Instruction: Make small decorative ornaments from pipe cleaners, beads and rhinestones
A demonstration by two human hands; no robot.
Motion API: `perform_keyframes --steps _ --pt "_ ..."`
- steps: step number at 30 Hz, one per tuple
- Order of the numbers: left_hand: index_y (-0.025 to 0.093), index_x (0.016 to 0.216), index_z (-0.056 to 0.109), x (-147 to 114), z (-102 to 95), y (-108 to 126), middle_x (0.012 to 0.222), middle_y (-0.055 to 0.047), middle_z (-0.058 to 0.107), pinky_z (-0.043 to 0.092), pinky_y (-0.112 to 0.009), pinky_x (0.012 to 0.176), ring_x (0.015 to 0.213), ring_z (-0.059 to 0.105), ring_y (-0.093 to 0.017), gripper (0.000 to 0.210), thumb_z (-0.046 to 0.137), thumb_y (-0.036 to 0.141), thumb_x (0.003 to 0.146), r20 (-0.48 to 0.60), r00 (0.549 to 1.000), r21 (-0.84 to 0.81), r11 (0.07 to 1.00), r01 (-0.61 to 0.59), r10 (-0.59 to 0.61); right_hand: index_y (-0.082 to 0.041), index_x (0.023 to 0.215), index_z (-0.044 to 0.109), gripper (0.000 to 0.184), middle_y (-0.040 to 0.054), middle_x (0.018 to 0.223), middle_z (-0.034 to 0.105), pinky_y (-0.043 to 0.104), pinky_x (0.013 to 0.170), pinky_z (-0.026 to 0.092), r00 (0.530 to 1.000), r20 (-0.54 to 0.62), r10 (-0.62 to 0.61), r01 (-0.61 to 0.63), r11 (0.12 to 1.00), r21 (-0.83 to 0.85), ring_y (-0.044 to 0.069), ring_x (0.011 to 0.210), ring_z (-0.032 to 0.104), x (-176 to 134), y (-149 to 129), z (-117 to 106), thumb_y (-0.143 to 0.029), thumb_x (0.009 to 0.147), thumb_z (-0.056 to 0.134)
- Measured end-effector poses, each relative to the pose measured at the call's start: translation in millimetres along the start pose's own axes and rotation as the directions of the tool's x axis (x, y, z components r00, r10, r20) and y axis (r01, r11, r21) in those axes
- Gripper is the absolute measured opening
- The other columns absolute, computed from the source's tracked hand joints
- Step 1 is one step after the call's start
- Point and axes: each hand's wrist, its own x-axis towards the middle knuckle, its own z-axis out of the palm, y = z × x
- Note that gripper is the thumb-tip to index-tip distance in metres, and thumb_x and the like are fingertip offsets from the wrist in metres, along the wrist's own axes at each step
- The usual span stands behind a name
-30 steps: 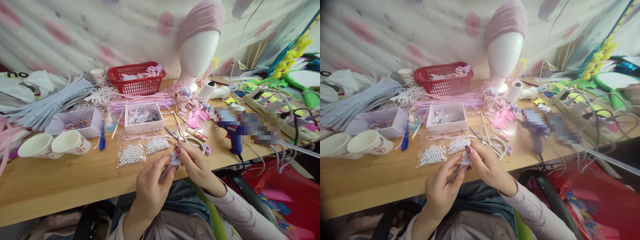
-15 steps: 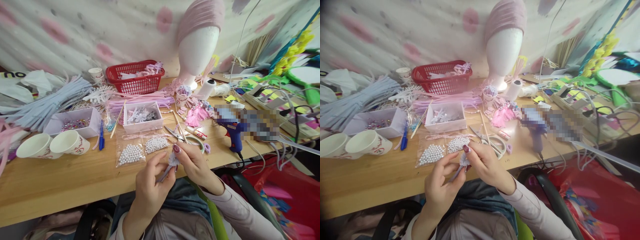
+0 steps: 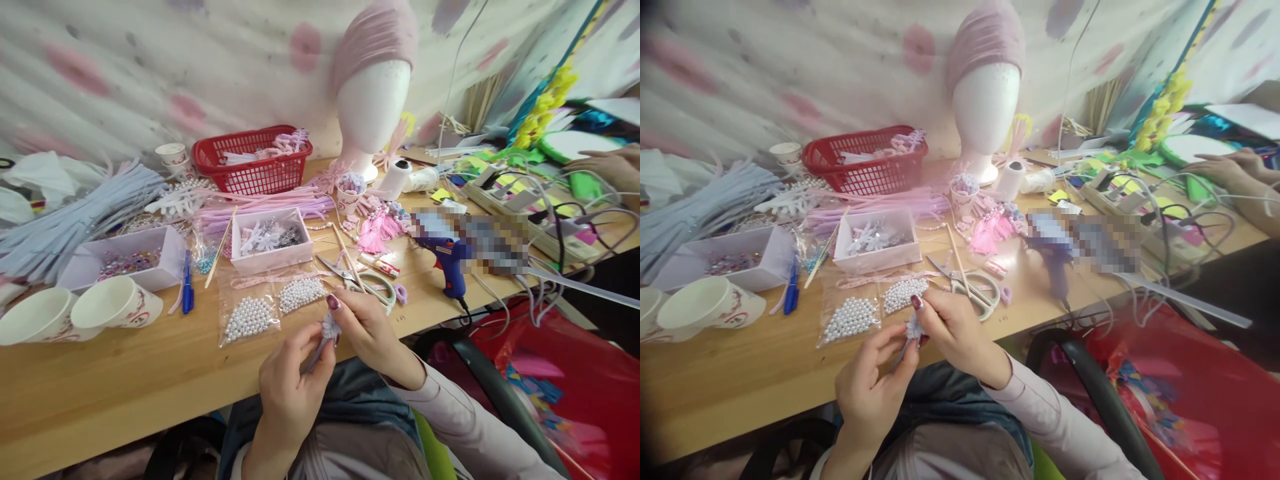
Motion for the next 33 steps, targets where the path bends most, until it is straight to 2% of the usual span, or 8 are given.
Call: perform_keyframes --steps 6,12,17,20,25,30,33 --pt "0.019 0.11 0.061 1 1.1 0 0.09 -0.006 0.08 0.065 -0.022 0.066 0.071 0.078 -0.018 0.019 0.064 0.021 0.092 -0.004 1.0 0.041 0.999 -0.023 0.024 -0.022 0.066 0.031 0.037 -0.0056 0.061 0.034 0.027 0.053 0.026 1.0 -0.009 -0.015 0.014 0.999 -0.038 0.011 0.054 0.034 -1 -3 0 -0.027 0.101 0.04" --pt "0.02 0.108 0.062 1 0.4 -2 0.084 -0.005 0.08 0.063 -0.022 0.063 0.067 0.077 -0.017 0.018 0.064 0.02 0.091 -0.027 0.994 0.109 0.989 -0.103 0.106 -0.023 0.066 0.034 0.035 -0.0059 0.06 0.035 0.026 0.052 0.026 1.0 0.009 -0.016 0.016 0.999 -0.027 0.011 0.054 0.034 -4 -5 1 -0.027 0.1 0.042" --pt "0.019 0.102 0.063 5 -4.2 -2 0.079 -0.004 0.079 0.061 -0.02 0.061 0.062 0.075 -0.015 0.012 0.064 0.017 0.091 -0.009 0.98 0.162 0.968 -0.193 0.196 -0.022 0.065 0.034 0.035 -0.0058 0.059 0.037 0.026 0.052 0.026 0.998 -0.053 -0.018 0.015 0.999 -0.046 0.01 0.053 0.034 -5 -4 4 -0.024 0.099 0.043" --pt "0.02 0.098 0.064 7 -5.6 -2 0.072 -0.002 0.078 0.06 -0.02 0.057 0.057 0.074 -0.015 0.005 0.062 0.019 0.093 -0.017 0.975 0.171 0.962 -0.214 0.22 -0.022 0.065 0.035 0.035 -0.0062 0.058 0.037 0.026 0.052 0.025 0.999 -0.048 -0.012 0.01 1.0 -0.026 0.01 0.052 0.033 -6 -3 4 -0.022 0.099 0.043" --pt "0.018 0.106 0.064 6 -3.8 -4 0.084 -0.006 0.081 0.062 -0.021 0.061 0.064 0.077 -0.017 0.014 0.061 0.026 0.095 0.007 0.993 0.12 0.985 -0.121 0.121 -0.022 0.066 0.033 0.037 -0.0059 0.06 0.035 0.026 0.053 0.026 0.999 -0.044 0.017 -0.017 1.0 -0.006 0.01 0.054 0.034 -6 -3 2 -0.026 0.102 0.042" --pt "0.016 0.102 0.067 11 -4.1 -3 0.079 -0.005 0.079 0.06 -0.023 0.064 0.062 0.075 -0.016 0.01 0.062 0.015 0.094 0.003 0.967 0.126 0.959 -0.252 0.254 -0.021 0.068 0.037 0.035 -0.0052 0.062 0.038 0.025 0.055 0.028 0.998 -0.046 0.031 -0.03 0.999 0.031 0.011 0.056 0.036 -6 -2 1 -0.027 0.102 0.042" --pt "0.016 0.099 0.069 14 -5.3 -3 0.077 -0.004 0.079 0.059 -0.021 0.062 0.061 0.074 -0.015 0.01 0.06 0.014 0.094 0.039 0.974 0.062 0.973 -0.224 0.222 -0.021 0.066 0.036 0.038 -0.0054 0.061 0.036 0.025 0.053 0.028 0.998 -0.042 0.054 -0.051 0.997 0.063 0.011 0.055 0.033 -5 -1 -3 -0.028 0.102 0.043"
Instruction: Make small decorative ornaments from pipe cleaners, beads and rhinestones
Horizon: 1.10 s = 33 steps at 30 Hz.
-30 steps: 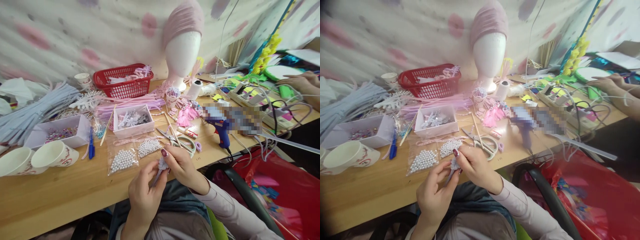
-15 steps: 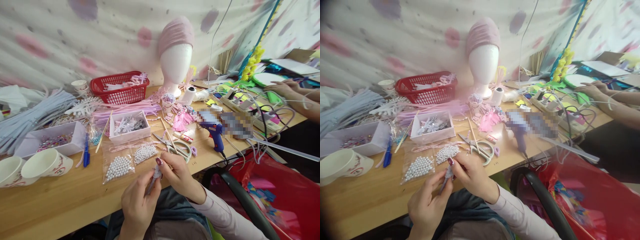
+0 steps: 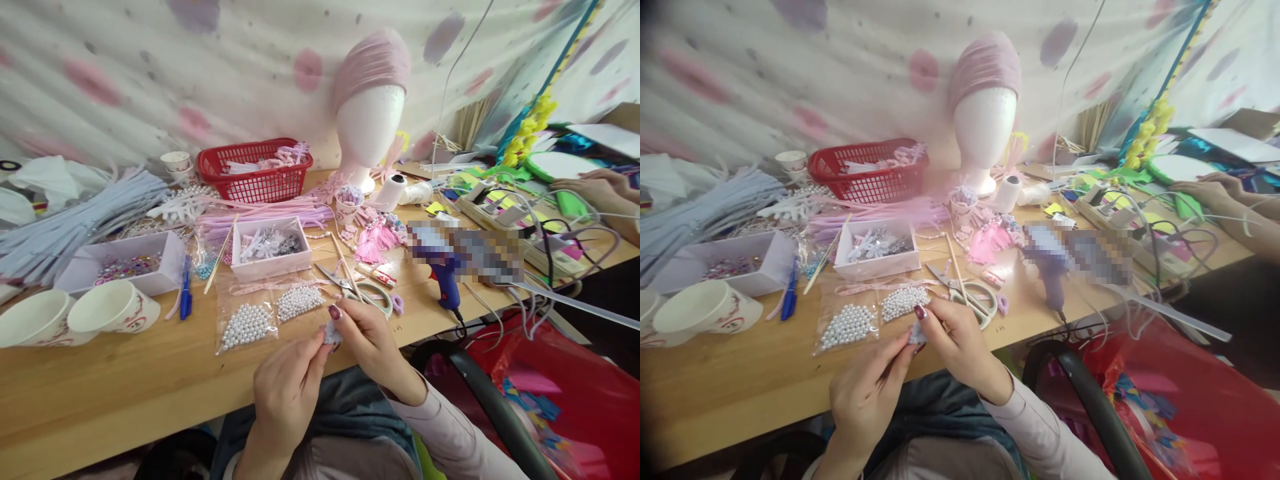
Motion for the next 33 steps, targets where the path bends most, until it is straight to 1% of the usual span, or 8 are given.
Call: perform_keyframes --steps 3,7,12,15,17,21,28,33 --pt "0.017 0.1 0.07 -2 -1.0 0 0.083 -0.004 0.08 0.059 -0.02 0.067 0.067 0.076 -0.015 0.011 0.063 0.016 0.092 0.066 0.986 -0.111 0.981 0.16 -0.153 -0.021 0.065 0.036 0.04 -0.0053 0.06 0.036 0.025 0.052 0.028 0.999 0.03 0.02 -0.021 0.999 0.033 0.01 0.054 0.032 3 1 -5 -0.033 0.103 0.042" --pt "0.019 0.093 0.073 -3 -3.1 3 0.081 -0.002 0.08 0.059 -0.018 0.066 0.068 0.076 -0.015 0.011 0.064 0.014 0.089 0.197 0.911 -0.266 0.874 0.406 -0.363 -0.021 0.065 0.041 0.043 -0.0045 0.06 0.04 0.025 0.052 0.03 0.997 0.065 0.041 -0.044 0.998 0.042 0.011 0.054 0.036 7 3 -9 -0.039 0.103 0.041" --pt "0.02 0.085 0.074 3 -4.1 11 0.074 -0.002 0.079 0.06 -0.02 0.063 0.062 0.073 -0.015 0.009 0.065 0.018 0.088 0.337 0.742 -0.463 0.585 0.666 -0.579 -0.021 0.062 0.045 0.049 -0.0038 0.057 0.042 0.025 0.051 0.032 0.994 0.085 0.07 -0.077 0.994 0.078 0.012 0.052 0.04 15 7 -13 -0.052 0.1 0.044" --pt "0.018 0.084 0.074 6 -1.6 15 0.074 -0.004 0.079 0.06 -0.024 0.064 0.062 0.073 -0.016 0.007 0.068 0.023 0.086 0.314 0.629 -0.513 0.43 0.743 -0.712 -0.02 0.066 0.053 0.052 -0.0023 0.058 0.047 0.026 0.053 0.035 0.987 -0.004 0.161 -0.159 0.976 0.147 0.013 0.053 0.045 16 10 -16 -0.056 0.101 0.039" --pt "0.018 0.084 0.074 6 0.8 17 0.076 -0.005 0.079 0.06 -0.024 0.064 0.064 0.073 -0.017 0.007 0.071 0.025 0.083 0.279 0.593 -0.524 0.398 0.753 -0.755 -0.019 0.075 0.059 0.047 -0.0014 0.062 0.052 0.026 0.055 0.038 0.975 -0.017 0.222 -0.214 0.955 0.206 0.013 0.056 0.049 13 9 -16 -0.054 0.101 0.041" --pt "0.019 0.083 0.073 4 2.9 15 0.08 -0.004 0.078 0.058 -0.024 0.068 0.069 0.073 -0.017 0.007 0.073 0.026 0.082 0.281 0.586 -0.524 0.389 0.757 -0.76 -0.02 0.084 0.061 0.029 -0.0016 0.07 0.055 0.025 0.059 0.042 0.97 0.079 0.231 -0.244 0.919 0.311 0.013 0.062 0.052 5 2 -10 -0.045 0.097 0.055" --pt "0.021 0.092 0.07 21 -12.9 -4 0.087 -0.002 0.072 0.052 -0.021 0.074 0.08 0.066 -0.014 0.018 0.064 0.037 0.091 0.473 0.637 -0.479 0.429 0.766 -0.609 -0.019 0.077 0.059 0.029 -0.0009 0.072 0.054 0.026 0.063 0.039 0.961 0.239 0.141 -0.203 0.945 0.257 0.013 0.068 0.049 5 -4 -12 -0.038 0.099 0.054" --pt "0.019 0.082 0.06 30 -11.6 -13 0.07 0.004 0.057 0.041 -0.017 0.055 0.06 0.049 -0.008 0.018 0.064 0.034 0.09 0.658 0.568 -0.514 0.257 0.818 -0.494 -0.02 0.079 0.056 0.027 -0.002 0.073 0.05 0.026 0.063 0.036 0.958 0.242 0.156 -0.217 0.945 0.247 0.013 0.068 0.046 7 -6 -12 -0.037 0.099 0.053"
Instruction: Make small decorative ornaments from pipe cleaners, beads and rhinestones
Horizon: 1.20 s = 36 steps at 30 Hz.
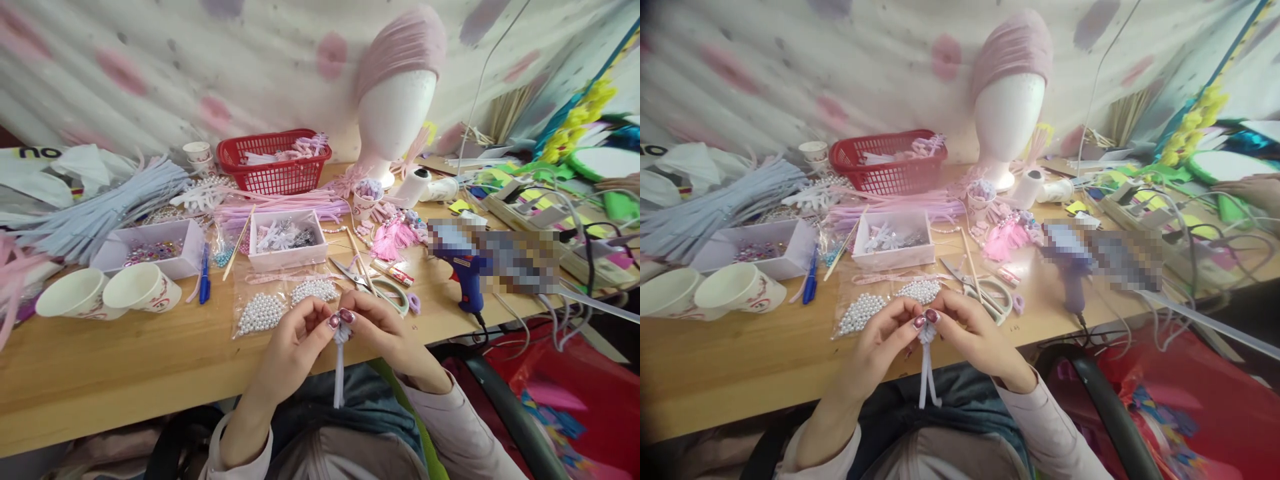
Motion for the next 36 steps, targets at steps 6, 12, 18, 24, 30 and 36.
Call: perform_keyframes --steps 6,12,18,24,30,36 --pt "0.019 0.082 0.057 1 6.3 -13 0.072 0.002 0.057 0.043 -0.018 0.056 0.062 0.05 -0.009 0.019 0.063 0.034 0.091 -0.032 0.999 -0.117 0.993 0.001 -0.005 -0.02 0.077 0.052 0.029 -0.0032 0.07 0.05 0.024 0.061 0.038 0.997 -0.083 -0.007 0.015 0.995 0.101 0.012 0.064 0.046 0 6 10 -0.039 0.099 0.054" --pt "0.018 0.086 0.059 0 9.9 -17 0.072 0.002 0.06 0.049 -0.02 0.057 0.061 0.055 -0.01 0.02 0.066 0.037 0.088 -0.097 0.995 -0.253 0.968 0.002 -0.027 -0.021 0.08 0.053 0.03 -0.0017 0.068 0.057 0.028 0.061 0.043 0.994 -0.08 0.077 -0.059 0.977 0.206 0.014 0.061 0.054 -1 15 13 -0.044 0.099 0.052" --pt "0.017 0.083 0.061 2 13.2 -6 0.076 0.001 0.06 0.051 -0.02 0.065 0.07 0.058 -0.011 0.018 0.067 0.033 0.089 -0.11 0.993 -0.101 0.994 -0.046 0.035 -0.021 0.074 0.053 0.032 -0.0025 0.067 0.053 0.025 0.059 0.043 0.99 -0.134 0.044 -0.026 0.99 0.136 0.013 0.061 0.05 2 8 15 -0.043 0.097 0.055" --pt "0.016 0.08 0.06 -1 14.6 -10 0.071 0.002 0.061 0.05 -0.02 0.064 0.065 0.058 -0.01 0.022 0.068 0.036 0.087 -0.15 0.989 -0.132 0.991 -0.023 0.003 -0.022 0.074 0.05 0.033 -0.003 0.064 0.053 0.025 0.055 0.043 0.99 -0.113 0.085 -0.059 0.974 0.217 0.013 0.057 0.05 3 9 18 -0.045 0.098 0.053" --pt "0.017 0.083 0.061 -1 14.1 -15 0.074 0.001 0.065 0.051 -0.019 0.064 0.067 0.061 -0.01 0.022 0.072 0.036 0.085 -0.254 0.967 -0.143 0.988 -0.059 0.021 -0.021 0.081 0.054 0.03 -0.0018 0.073 0.053 0.025 0.067 0.044 0.99 -0.106 0.089 -0.073 0.987 0.146 0.013 0.07 0.052 0 11 15 -0.044 0.099 0.053" --pt "0.016 0.082 0.063 -4 18.7 -17 0.071 0.001 0.067 0.051 -0.02 0.063 0.061 0.06 -0.009 0.026 0.076 0.038 0.082 -0.303 0.953 -0.274 0.96 -0.063 -0.024 -0.02 0.087 0.054 0.023 -0.0024 0.075 0.053 0.024 0.064 0.044 0.992 -0.085 0.088 -0.055 0.941 0.334 0.012 0.067 0.051 -4 13 21 -0.041 0.097 0.057"
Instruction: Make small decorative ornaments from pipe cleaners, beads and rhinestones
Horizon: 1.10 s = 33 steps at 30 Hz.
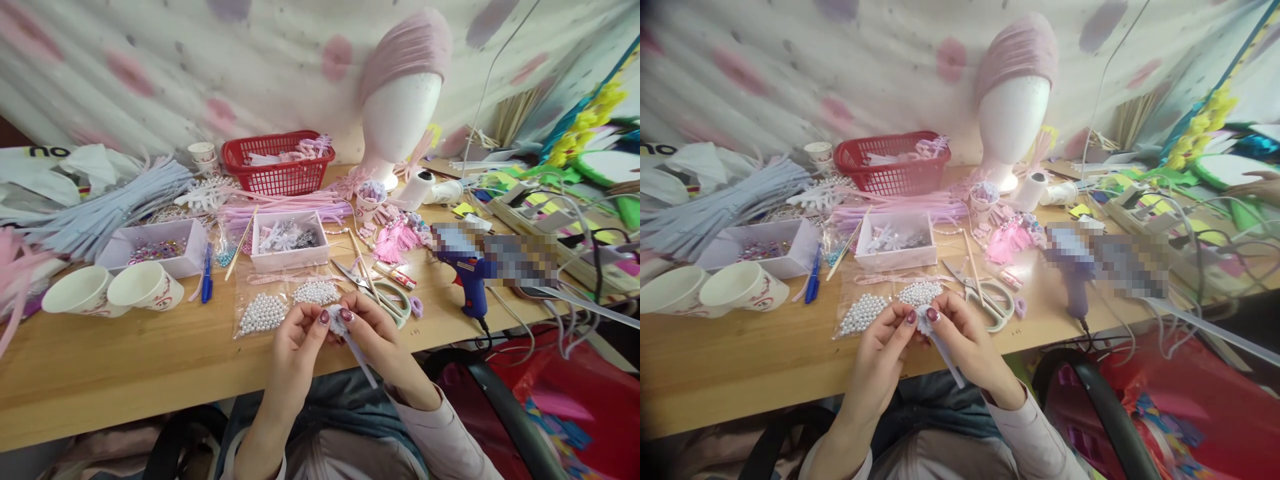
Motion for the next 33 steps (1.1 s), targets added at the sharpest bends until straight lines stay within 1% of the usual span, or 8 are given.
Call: perform_keyframes --steps 4,10,14,18,23,27,30,33 --pt "0.016 0.085 0.065 -2 -0.2 4 0.073 -0.001 0.069 0.052 -0.021 0.062 0.061 0.062 -0.011 0.026 0.074 0.04 0.083 0.007 1.0 0.036 0.999 0.001 -0.001 -0.02 0.087 0.055 0.026 -0.0015 0.076 0.054 0.026 0.065 0.043 1.0 0.008 0.019 -0.018 0.999 -0.039 0.013 0.068 0.051 0 -1 -3 -0.044 0.096 0.059" --pt "0.018 0.093 0.07 3 -4.2 13 0.088 -0.005 0.073 0.058 -0.025 0.073 0.081 0.069 -0.017 0.018 0.074 0.031 0.082 0.13 0.988 0.206 0.972 -0.111 0.085 -0.02 0.088 0.057 0.027 -0.0006 0.077 0.056 0.026 0.067 0.045 1.0 0.025 0.011 -0.007 0.99 -0.138 0.013 0.07 0.053 3 -12 -8 -0.045 0.096 0.059" --pt "0.017 0.088 0.068 8 -7.5 9 0.084 -0.004 0.073 0.059 -0.026 0.074 0.081 0.07 -0.017 0.014 0.074 0.027 0.08 0.004 0.984 0.225 0.959 -0.173 0.176 -0.021 0.103 0.056 0.022 0.0014 0.088 0.058 0.026 0.07 0.046 0.998 0.055 -0.018 0.033 0.959 -0.283 0.014 0.077 0.055 0 -10 -10 -0.042 0.097 0.057" --pt "0.018 0.088 0.065 7 -8.4 4 0.084 -0.003 0.073 0.059 -0.026 0.072 0.078 0.07 -0.017 0.015 0.073 0.028 0.081 -0.107 0.972 0.202 0.962 -0.183 0.207 -0.021 0.111 0.053 0.015 -0.0013 0.077 0.06 0.026 0.066 0.045 0.998 0.061 -0.003 0.03 0.896 -0.443 0.014 0.069 0.057 -2 -8 -11 -0.031 0.101 0.049" --pt "0.02 0.099 0.073 1 -12.6 11 0.096 -0.005 0.075 0.058 -0.026 0.078 0.087 0.071 -0.018 0.02 0.071 0.024 0.08 -0.05 0.968 0.36 0.909 -0.212 0.246 -0.021 0.104 0.062 0.016 0.0037 0.089 0.069 0.027 0.07 0.047 0.986 0.154 -0.058 0.146 0.738 -0.659 0.017 0.079 0.063 -3 -17 -11 -0.019 0.1 0.047" --pt "0.018 0.088 0.076 1 -16.6 21 0.083 -0.004 0.076 0.06 -0.025 0.069 0.074 0.07 -0.017 0.015 0.075 0.028 0.077 -0.054 0.994 0.318 0.945 -0.069 0.091 -0.02 0.111 0.062 0.018 0.0066 0.093 0.072 0.029 0.068 0.048 0.959 0.233 -0.161 0.283 0.504 -0.816 0.019 0.079 0.066 -7 -22 -9 -0.018 0.099 0.049" --pt "0.017 0.085 0.077 -2 -14.8 29 0.077 -0.003 0.075 0.059 -0.023 0.065 0.07 0.069 -0.015 0.018 0.079 0.029 0.072 -0.074 0.997 0.167 0.985 0.05 -0.038 -0.019 0.11 0.063 0.021 0.0079 0.086 0.071 0.029 0.063 0.046 0.894 0.341 -0.291 0.417 0.261 -0.871 0.019 0.073 0.065 -9 -24 -9 -0.018 0.101 0.045" --pt "0.016 0.083 0.077 -7 -12.6 36 0.076 -0.003 0.076 0.059 -0.021 0.063 0.073 0.069 -0.015 0.019 0.083 0.025 0.067 -0.041 0.994 0.092 0.99 0.103 -0.1 -0.018 0.109 0.064 0.023 0.0078 0.084 0.071 0.028 0.061 0.046 0.819 0.445 -0.363 0.522 0.145 -0.841 0.018 0.071 0.064 -9 -29 -9 -0.013 0.099 0.044"
